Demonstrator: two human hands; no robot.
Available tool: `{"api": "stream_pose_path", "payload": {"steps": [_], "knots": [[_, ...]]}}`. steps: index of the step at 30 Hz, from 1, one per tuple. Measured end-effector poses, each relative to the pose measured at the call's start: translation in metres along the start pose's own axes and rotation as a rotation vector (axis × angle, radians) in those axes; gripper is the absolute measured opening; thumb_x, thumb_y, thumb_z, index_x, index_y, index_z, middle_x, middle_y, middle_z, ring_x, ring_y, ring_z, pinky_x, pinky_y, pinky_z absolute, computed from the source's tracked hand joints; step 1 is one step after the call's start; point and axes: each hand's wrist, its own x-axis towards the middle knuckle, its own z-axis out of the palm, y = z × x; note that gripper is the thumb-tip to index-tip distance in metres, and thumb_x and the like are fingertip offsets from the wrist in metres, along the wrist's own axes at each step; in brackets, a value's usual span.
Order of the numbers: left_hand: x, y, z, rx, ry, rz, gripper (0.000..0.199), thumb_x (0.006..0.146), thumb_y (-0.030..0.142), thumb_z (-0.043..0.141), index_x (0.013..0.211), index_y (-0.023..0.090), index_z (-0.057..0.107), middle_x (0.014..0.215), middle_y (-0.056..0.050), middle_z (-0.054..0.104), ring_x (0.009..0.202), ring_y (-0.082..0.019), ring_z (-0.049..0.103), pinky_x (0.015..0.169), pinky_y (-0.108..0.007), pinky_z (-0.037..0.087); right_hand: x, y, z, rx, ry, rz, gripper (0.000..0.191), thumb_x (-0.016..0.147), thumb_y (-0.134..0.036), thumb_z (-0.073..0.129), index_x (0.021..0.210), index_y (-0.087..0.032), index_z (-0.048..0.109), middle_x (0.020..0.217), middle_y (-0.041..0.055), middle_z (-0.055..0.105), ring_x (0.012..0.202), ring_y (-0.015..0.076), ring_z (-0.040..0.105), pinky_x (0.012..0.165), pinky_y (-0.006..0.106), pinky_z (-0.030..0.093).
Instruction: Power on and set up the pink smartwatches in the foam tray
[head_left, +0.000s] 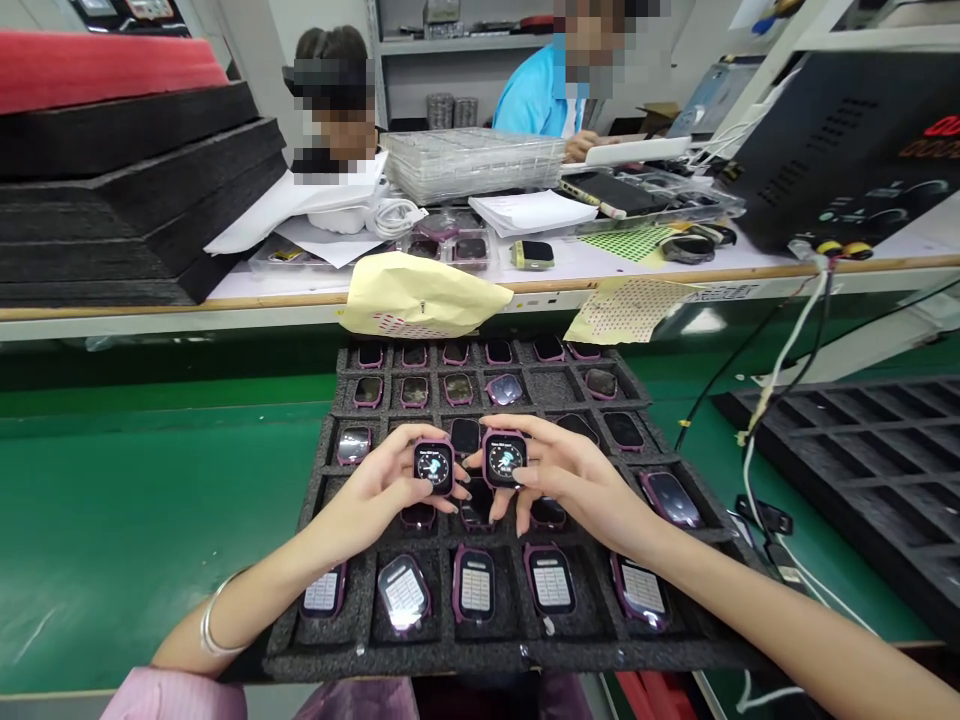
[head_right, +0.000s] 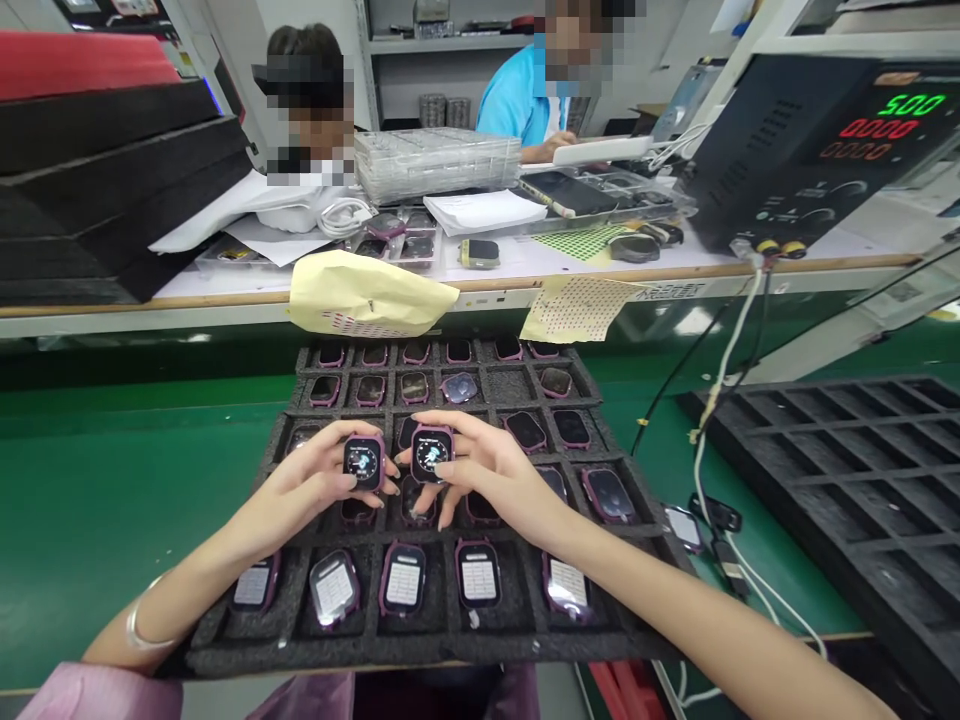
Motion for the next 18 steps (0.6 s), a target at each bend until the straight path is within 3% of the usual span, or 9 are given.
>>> {"api": "stream_pose_path", "payload": {"steps": [8, 18], "knots": [[-0.0013, 0.0004, 0.0033, 0.026, -0.014, 0.024, 0.033, 0.083, 0.017, 0.057, 0.115, 0.021, 0.051, 0.100, -0.007, 0.065, 0.093, -0.022, 0.066, 0.081, -0.039, 0.055, -0.0048, 0.0018, 0.0068, -0.068, 0.064, -0.015, 0.043, 0.087, -0.023, 0.058, 0.129, -0.018, 0.049, 0.106, 0.0127, 0.067, 0.065, 0.0172, 0.070, 0.050, 0.025, 0.056], [-0.0003, 0.0011, 0.0060, 0.089, 0.014, 0.047, 0.025, 0.086, 0.026, 0.060, 0.108, 0.019, 0.052, 0.093, -0.005, 0.062, 0.082, -0.017, 0.065, 0.067, -0.029, 0.057, -0.0044, 0.0020, 0.0027, -0.036, -0.030, -0.001, 0.049, 0.088, -0.027, 0.060, 0.135, -0.024, 0.047, 0.116, 0.0131, 0.064, 0.075, 0.0205, 0.070, 0.054, 0.030, 0.058]]}}
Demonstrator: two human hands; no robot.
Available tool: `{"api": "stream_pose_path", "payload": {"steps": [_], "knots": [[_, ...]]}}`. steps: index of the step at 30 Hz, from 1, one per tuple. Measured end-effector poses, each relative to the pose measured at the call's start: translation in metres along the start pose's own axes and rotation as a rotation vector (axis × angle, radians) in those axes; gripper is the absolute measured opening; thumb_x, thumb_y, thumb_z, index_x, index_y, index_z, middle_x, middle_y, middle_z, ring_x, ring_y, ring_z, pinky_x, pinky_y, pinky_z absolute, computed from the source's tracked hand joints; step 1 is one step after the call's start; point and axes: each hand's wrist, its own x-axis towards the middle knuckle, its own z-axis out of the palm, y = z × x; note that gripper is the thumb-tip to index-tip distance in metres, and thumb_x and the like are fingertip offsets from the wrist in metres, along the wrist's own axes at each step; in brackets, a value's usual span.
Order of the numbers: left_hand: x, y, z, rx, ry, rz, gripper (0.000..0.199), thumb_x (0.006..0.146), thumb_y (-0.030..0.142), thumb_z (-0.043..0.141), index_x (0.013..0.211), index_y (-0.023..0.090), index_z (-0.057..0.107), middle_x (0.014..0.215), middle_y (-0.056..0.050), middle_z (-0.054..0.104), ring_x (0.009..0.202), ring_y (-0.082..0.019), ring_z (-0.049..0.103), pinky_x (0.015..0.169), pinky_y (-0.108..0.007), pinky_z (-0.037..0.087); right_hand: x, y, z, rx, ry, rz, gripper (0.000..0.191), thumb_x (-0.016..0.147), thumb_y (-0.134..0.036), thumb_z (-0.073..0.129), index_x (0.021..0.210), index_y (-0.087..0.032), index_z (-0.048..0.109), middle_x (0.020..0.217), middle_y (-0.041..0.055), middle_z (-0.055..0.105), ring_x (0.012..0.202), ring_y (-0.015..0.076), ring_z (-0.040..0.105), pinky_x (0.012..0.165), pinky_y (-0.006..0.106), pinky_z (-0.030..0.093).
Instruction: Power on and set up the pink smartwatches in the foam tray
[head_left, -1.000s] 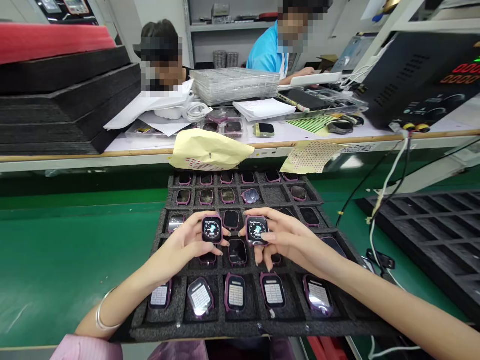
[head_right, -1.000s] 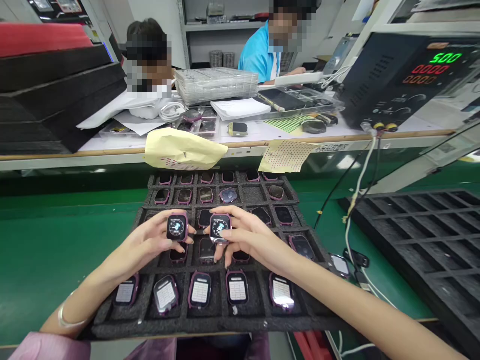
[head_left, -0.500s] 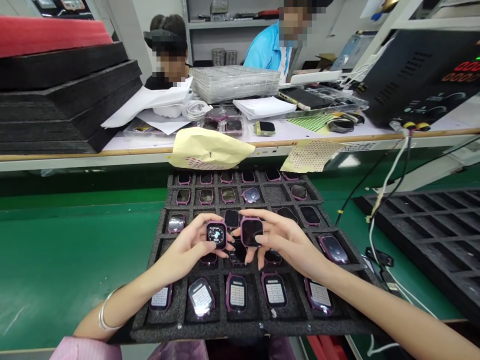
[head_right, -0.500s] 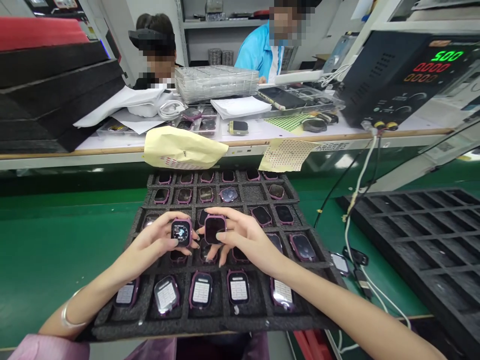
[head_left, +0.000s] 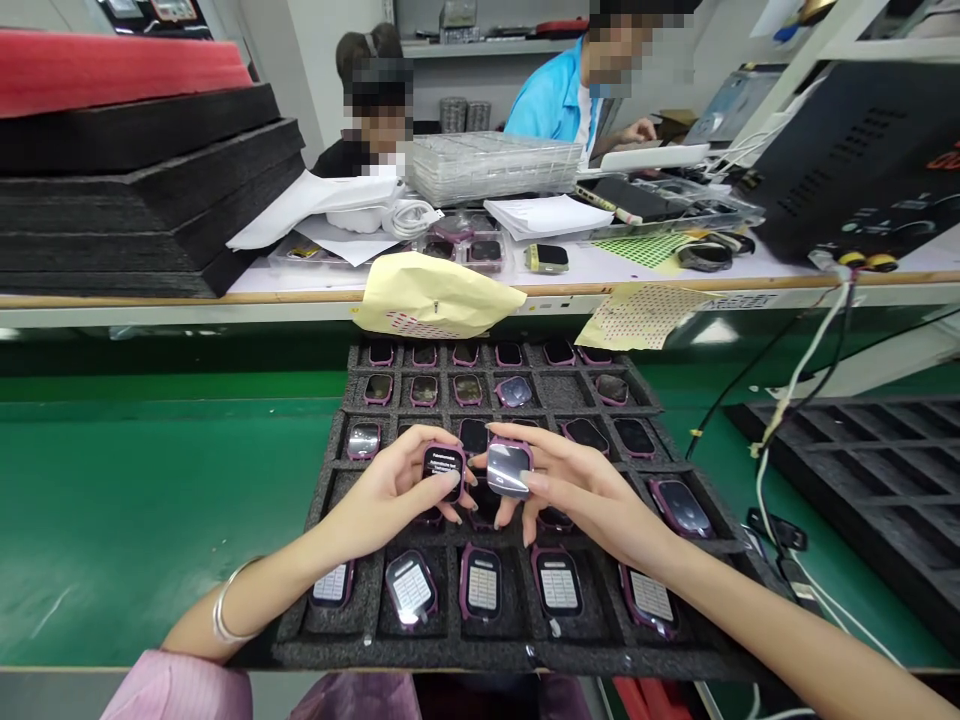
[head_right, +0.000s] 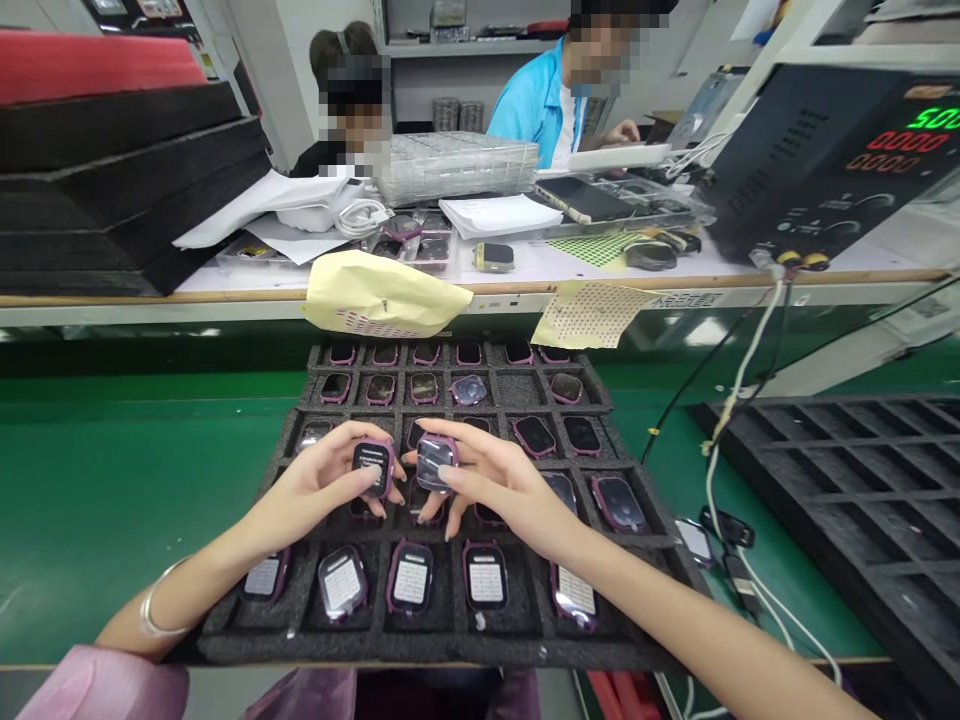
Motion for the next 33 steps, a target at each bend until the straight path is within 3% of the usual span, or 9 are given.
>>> {"api": "stream_pose_path", "payload": {"steps": [5, 10, 15, 23, 26, 29, 33], "knots": [[-0.001, -0.001, -0.002, 0.013, -0.003, -0.008, 0.023, 0.086, 0.028, 0.059, 0.107, 0.018, 0.053, 0.090, -0.005, 0.063, 0.078, -0.017, 0.067, 0.063, -0.028, 0.058, 0.000, 0.002, -0.002, -0.008, -0.021, 0.000, 0.049, 0.088, -0.027, 0.059, 0.136, -0.025, 0.046, 0.117, 0.0130, 0.063, 0.077, 0.0207, 0.069, 0.054, 0.029, 0.059], [-0.002, -0.002, -0.003, 0.002, -0.038, 0.027, 0.027, 0.085, 0.022, 0.060, 0.110, 0.019, 0.052, 0.095, -0.006, 0.061, 0.083, -0.018, 0.065, 0.067, -0.030, 0.058, -0.001, 0.001, -0.003, -0.023, -0.011, -0.019, 0.050, 0.089, -0.024, 0.058, 0.137, -0.023, 0.045, 0.102, 0.0105, 0.067, 0.077, 0.0213, 0.069, 0.056, 0.031, 0.059], [-0.005, -0.001, 0.000, 0.004, -0.012, 0.020, 0.033, 0.082, 0.018, 0.064, 0.112, 0.021, 0.051, 0.100, -0.005, 0.059, 0.083, -0.016, 0.065, 0.069, -0.029, 0.058, -0.002, -0.001, -0.004, -0.006, 0.028, -0.041, 0.045, 0.089, -0.022, 0.059, 0.132, -0.026, 0.050, 0.110, 0.0096, 0.065, 0.072, 0.0186, 0.069, 0.053, 0.028, 0.058], [-0.005, 0.003, 0.001, 0.040, 0.022, 0.006, 0.022, 0.087, 0.024, 0.057, 0.108, 0.018, 0.052, 0.088, -0.003, 0.059, 0.076, -0.016, 0.066, 0.061, -0.026, 0.057, -0.002, 0.000, -0.005, -0.008, 0.053, -0.017, 0.046, 0.087, -0.022, 0.062, 0.132, -0.022, 0.051, 0.091, 0.0069, 0.068, 0.067, 0.0177, 0.069, 0.050, 0.026, 0.057], [-0.008, 0.002, 0.002, 0.073, -0.001, 0.017, 0.040, 0.080, 0.018, 0.067, 0.114, 0.022, 0.047, 0.096, -0.002, 0.058, 0.084, -0.016, 0.065, 0.071, -0.028, 0.056, -0.003, 0.001, -0.007, -0.010, 0.050, -0.023, 0.048, 0.086, -0.020, 0.063, 0.132, -0.020, 0.051, 0.082, 0.0057, 0.069, 0.062, 0.0166, 0.068, 0.050, 0.025, 0.057], [-0.013, 0.000, -0.001, 0.227, 0.020, 0.057, 0.055, 0.076, 0.014, 0.069, 0.121, 0.027, 0.039, 0.104, -0.002, 0.053, 0.089, -0.016, 0.063, 0.080, -0.031, 0.054, -0.003, 0.001, -0.007, -0.008, 0.059, -0.031, 0.045, 0.084, -0.020, 0.065, 0.128, -0.017, 0.054, 0.074, 0.0042, 0.069, 0.059, 0.0159, 0.067, 0.049, 0.025, 0.056], [-0.028, -0.003, -0.020, 0.720, 0.170, 0.075, 0.041, 0.083, 0.025, 0.062, 0.118, 0.026, 0.041, 0.106, -0.004, 0.056, 0.092, -0.019, 0.061, 0.083, -0.037, 0.052, -0.002, 0.000, -0.006, 0.010, 0.096, -0.029, 0.041, 0.081, -0.020, 0.067, 0.121, -0.017, 0.060, 0.086, 0.0065, 0.069, 0.058, 0.0158, 0.068, 0.046, 0.024, 0.055]]}}
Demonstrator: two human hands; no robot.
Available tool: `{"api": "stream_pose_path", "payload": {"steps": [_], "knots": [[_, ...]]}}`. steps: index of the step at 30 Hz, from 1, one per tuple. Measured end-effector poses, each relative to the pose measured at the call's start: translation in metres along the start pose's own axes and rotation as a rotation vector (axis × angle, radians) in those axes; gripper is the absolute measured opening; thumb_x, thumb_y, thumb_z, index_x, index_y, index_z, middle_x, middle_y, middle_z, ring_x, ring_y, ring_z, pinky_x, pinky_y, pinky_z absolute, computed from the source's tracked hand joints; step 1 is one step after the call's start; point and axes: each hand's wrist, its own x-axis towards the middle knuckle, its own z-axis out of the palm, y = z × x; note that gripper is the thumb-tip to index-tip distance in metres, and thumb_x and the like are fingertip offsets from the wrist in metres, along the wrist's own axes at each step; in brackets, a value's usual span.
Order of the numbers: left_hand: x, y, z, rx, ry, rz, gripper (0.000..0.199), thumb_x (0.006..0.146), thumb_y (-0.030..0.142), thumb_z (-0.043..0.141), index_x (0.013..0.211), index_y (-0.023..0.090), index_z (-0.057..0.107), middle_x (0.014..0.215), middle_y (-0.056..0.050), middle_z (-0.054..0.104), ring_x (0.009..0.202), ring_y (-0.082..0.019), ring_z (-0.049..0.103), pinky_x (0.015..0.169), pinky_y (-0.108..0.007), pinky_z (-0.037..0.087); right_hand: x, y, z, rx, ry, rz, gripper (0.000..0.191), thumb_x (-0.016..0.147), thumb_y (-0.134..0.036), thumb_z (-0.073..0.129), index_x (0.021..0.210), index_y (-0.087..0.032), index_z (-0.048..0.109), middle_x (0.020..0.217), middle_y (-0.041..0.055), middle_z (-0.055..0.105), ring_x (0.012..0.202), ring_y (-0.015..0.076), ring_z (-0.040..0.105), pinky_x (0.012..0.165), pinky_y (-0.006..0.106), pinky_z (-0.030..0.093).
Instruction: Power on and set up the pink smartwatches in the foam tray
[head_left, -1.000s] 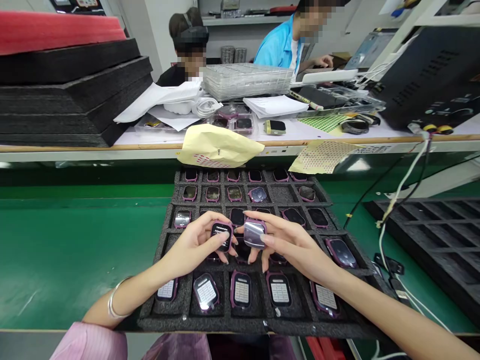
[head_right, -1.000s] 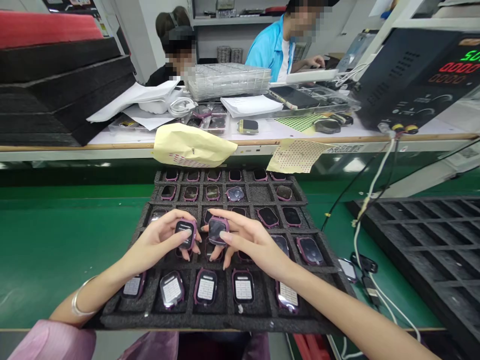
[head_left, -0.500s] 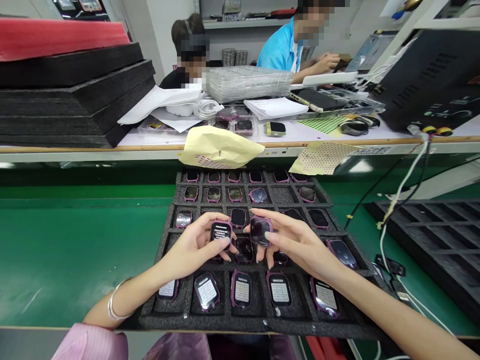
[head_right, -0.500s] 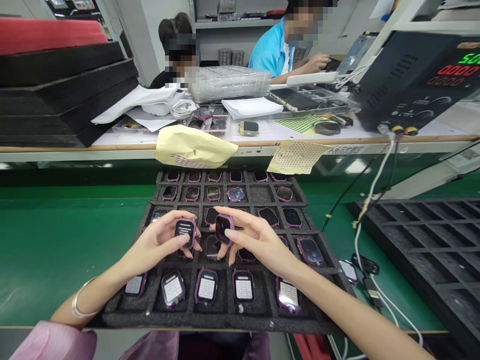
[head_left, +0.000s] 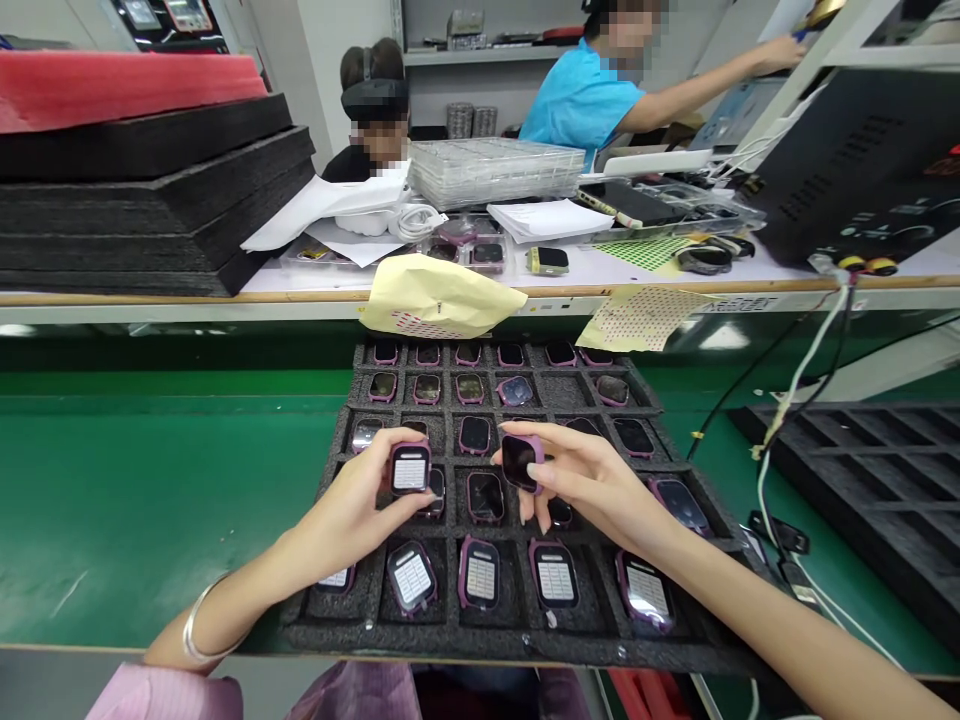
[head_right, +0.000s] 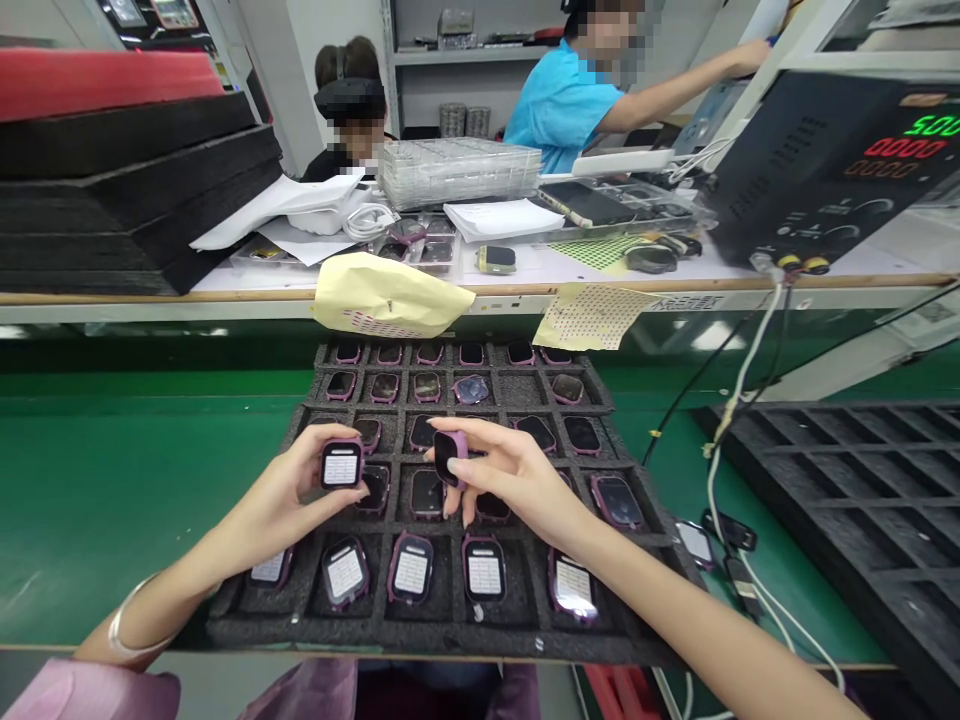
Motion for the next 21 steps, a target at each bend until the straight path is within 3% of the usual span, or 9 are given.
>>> {"api": "stream_pose_path", "payload": {"steps": [3, 7, 11, 15, 17, 21], "knots": [[-0.012, -0.013, -0.021, 0.367, -0.035, 0.012, 0.037, 0.084, 0.031, 0.061, 0.117, 0.025, 0.045, 0.109, -0.005, 0.057, 0.098, -0.023, 0.058, 0.086, -0.041, 0.049, 0.001, 0.000, 0.001, 0.005, 0.006, 0.005, 0.039, 0.081, -0.020, 0.067, 0.119, -0.017, 0.061, 0.085, 0.0061, 0.068, 0.056, 0.0155, 0.068, 0.045, 0.023, 0.055], [-0.022, -0.019, -0.035, 0.653, -0.069, 0.056, 0.042, 0.081, 0.045, 0.062, 0.111, 0.019, 0.050, 0.118, -0.010, 0.052, 0.109, -0.028, 0.050, 0.091, -0.044, 0.045, 0.001, 0.000, 0.001, 0.014, -0.008, 0.008, 0.037, 0.081, -0.019, 0.067, 0.117, -0.017, 0.062, 0.089, 0.0071, 0.068, 0.054, 0.0141, 0.067, 0.044, 0.023, 0.054], [-0.012, -0.005, -0.013, 0.794, -0.054, 0.119, 0.036, 0.090, 0.045, 0.048, 0.108, 0.014, 0.053, 0.105, -0.011, 0.059, 0.099, -0.027, 0.055, 0.086, -0.043, 0.047, 0.000, -0.002, 0.002, 0.027, -0.010, 0.004, 0.037, 0.080, -0.019, 0.068, 0.117, -0.017, 0.062, 0.090, 0.0072, 0.068, 0.054, 0.0134, 0.066, 0.044, 0.022, 0.054], [0.010, 0.005, 0.017, 0.983, -0.138, 0.112, 0.028, 0.093, 0.032, 0.043, 0.093, 0.010, 0.059, 0.089, -0.014, 0.063, 0.089, -0.029, 0.059, 0.081, -0.045, 0.047, -0.002, -0.004, 0.000, 0.003, -0.015, 0.007, 0.033, 0.081, -0.019, 0.068, 0.114, -0.014, 0.064, 0.067, 0.0023, 0.067, 0.048, 0.0127, 0.064, 0.045, 0.022, 0.054], [0.017, 0.005, 0.021, 0.942, -0.112, 0.088, 0.024, 0.091, 0.031, 0.049, 0.092, 0.009, 0.059, 0.090, -0.014, 0.063, 0.088, -0.029, 0.059, 0.079, -0.043, 0.047, -0.003, -0.005, -0.001, 0.011, -0.011, -0.006, 0.033, 0.080, -0.019, 0.069, 0.112, -0.015, 0.065, 0.066, 0.0017, 0.066, 0.048, 0.0128, 0.063, 0.044, 0.023, 0.054], [0.020, 0.001, 0.008, 0.516, -0.148, 0.073, 0.022, 0.083, 0.037, 0.061, 0.089, 0.016, 0.062, 0.083, -0.004, 0.061, 0.079, -0.020, 0.058, 0.072, -0.033, 0.047, -0.003, -0.006, -0.002, 0.067, -0.007, -0.017, 0.036, 0.078, -0.019, 0.070, 0.114, -0.016, 0.065, 0.091, 0.0079, 0.070, 0.049, 0.0126, 0.065, 0.044, 0.024, 0.054]]}}
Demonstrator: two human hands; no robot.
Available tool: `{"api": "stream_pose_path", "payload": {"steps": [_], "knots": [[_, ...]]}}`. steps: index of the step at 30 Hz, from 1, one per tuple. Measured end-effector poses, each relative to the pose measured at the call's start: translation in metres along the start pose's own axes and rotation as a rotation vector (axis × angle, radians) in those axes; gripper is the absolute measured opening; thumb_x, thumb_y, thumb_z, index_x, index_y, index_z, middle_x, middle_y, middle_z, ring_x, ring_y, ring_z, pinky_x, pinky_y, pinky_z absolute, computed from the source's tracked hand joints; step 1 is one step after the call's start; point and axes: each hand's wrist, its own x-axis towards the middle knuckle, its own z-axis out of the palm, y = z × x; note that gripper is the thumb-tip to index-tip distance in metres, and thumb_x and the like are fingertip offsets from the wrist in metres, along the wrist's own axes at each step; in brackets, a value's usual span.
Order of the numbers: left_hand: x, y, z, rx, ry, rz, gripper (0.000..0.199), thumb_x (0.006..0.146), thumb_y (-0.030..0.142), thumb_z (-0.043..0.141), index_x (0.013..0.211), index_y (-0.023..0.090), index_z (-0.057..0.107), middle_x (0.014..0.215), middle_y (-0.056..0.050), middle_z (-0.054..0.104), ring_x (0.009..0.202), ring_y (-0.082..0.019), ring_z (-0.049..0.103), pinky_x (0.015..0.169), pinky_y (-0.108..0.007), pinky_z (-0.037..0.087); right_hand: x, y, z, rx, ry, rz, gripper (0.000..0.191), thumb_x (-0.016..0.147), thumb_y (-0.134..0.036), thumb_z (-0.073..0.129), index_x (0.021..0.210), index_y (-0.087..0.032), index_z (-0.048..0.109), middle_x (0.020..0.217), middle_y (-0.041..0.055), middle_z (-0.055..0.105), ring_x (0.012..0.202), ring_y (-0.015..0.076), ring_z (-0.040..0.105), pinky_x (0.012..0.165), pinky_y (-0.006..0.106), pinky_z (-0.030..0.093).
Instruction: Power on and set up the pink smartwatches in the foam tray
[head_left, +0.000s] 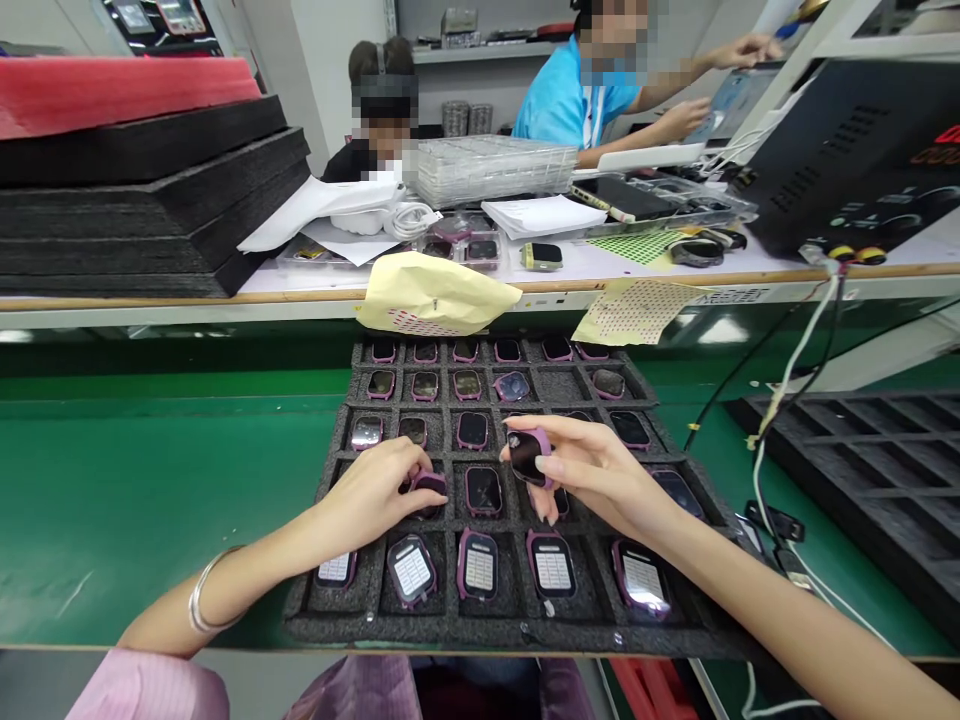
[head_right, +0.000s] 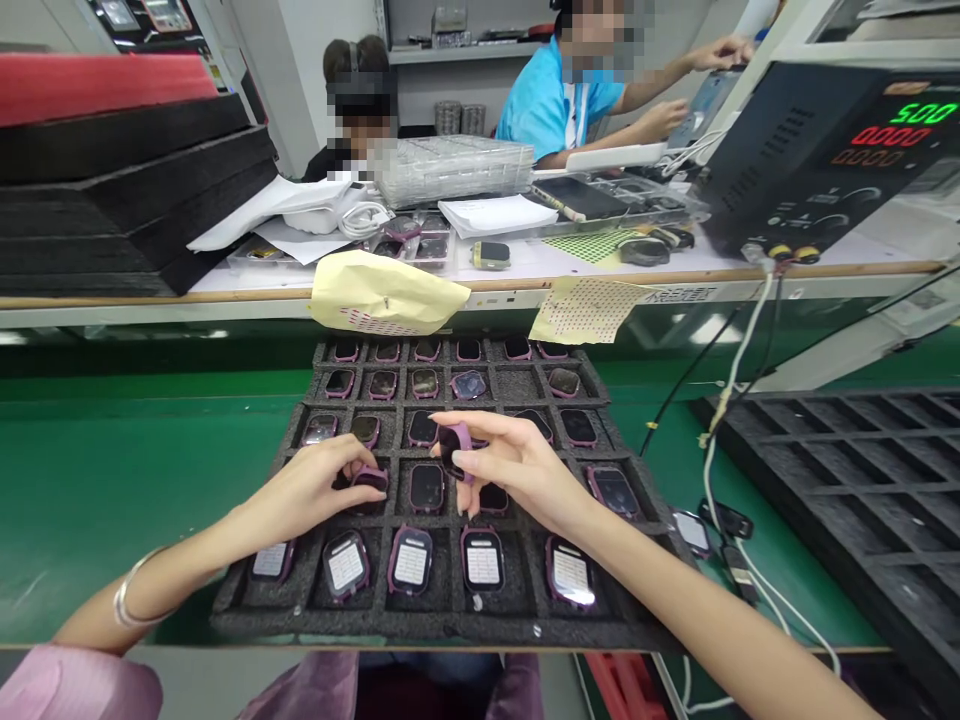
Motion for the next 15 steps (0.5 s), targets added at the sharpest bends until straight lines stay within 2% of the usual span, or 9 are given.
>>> {"api": "stream_pose_path", "payload": {"steps": [3, 5, 8, 11, 15], "knots": [[0.001, -0.001, -0.010, -0.406, 0.059, 0.036, 0.017, 0.083, 0.035, 0.062, 0.081, 0.018, 0.064, 0.088, -0.004, 0.059, 0.086, -0.018, 0.058, 0.076, -0.030, 0.046, 0.001, 0.000, 0.000, 0.020, -0.002, 0.005, 0.037, 0.078, -0.019, 0.070, 0.115, -0.017, 0.065, 0.097, 0.0099, 0.070, 0.049, 0.0125, 0.065, 0.043, 0.023, 0.053], [0.004, 0.004, -0.014, -0.760, 0.117, 0.030, 0.015, 0.085, 0.033, 0.061, 0.084, 0.017, 0.062, 0.094, -0.005, 0.060, 0.092, -0.018, 0.059, 0.080, -0.029, 0.047, 0.000, 0.000, 0.000, 0.028, -0.005, 0.004, 0.037, 0.078, -0.019, 0.070, 0.115, -0.017, 0.065, 0.096, 0.0096, 0.070, 0.050, 0.0128, 0.065, 0.043, 0.023, 0.053], [0.010, 0.014, -0.015, -1.182, 0.120, -0.044, 0.017, 0.089, 0.033, 0.055, 0.093, 0.017, 0.058, 0.083, -0.003, 0.061, 0.076, -0.015, 0.063, 0.069, -0.029, 0.052, 0.000, 0.001, 0.001, 0.038, -0.013, 0.003, 0.036, 0.079, -0.019, 0.070, 0.115, -0.018, 0.065, 0.087, 0.0068, 0.070, 0.051, 0.0135, 0.066, 0.044, 0.023, 0.054], [0.013, 0.019, -0.012, -1.322, 0.112, -0.076, 0.023, 0.091, 0.034, 0.051, 0.104, 0.016, 0.059, 0.075, 0.000, 0.056, 0.063, -0.011, 0.057, 0.055, -0.022, 0.049, 0.000, 0.001, 0.001, 0.046, -0.019, 0.005, 0.037, 0.079, -0.019, 0.070, 0.116, -0.018, 0.065, 0.087, 0.0069, 0.071, 0.051, 0.0129, 0.065, 0.042, 0.021, 0.053], [0.009, 0.017, -0.008, -1.249, 0.116, -0.081, 0.029, 0.085, 0.028, 0.062, 0.112, 0.019, 0.057, 0.078, 0.002, 0.050, 0.055, -0.005, 0.046, 0.046, -0.017, 0.040, 0.001, 0.003, 0.002, 0.063, -0.024, 0.028, 0.037, 0.079, -0.021, 0.071, 0.116, -0.018, 0.065, 0.099, 0.0109, 0.071, 0.050, 0.0116, 0.065, 0.041, 0.019, 0.052]]}}
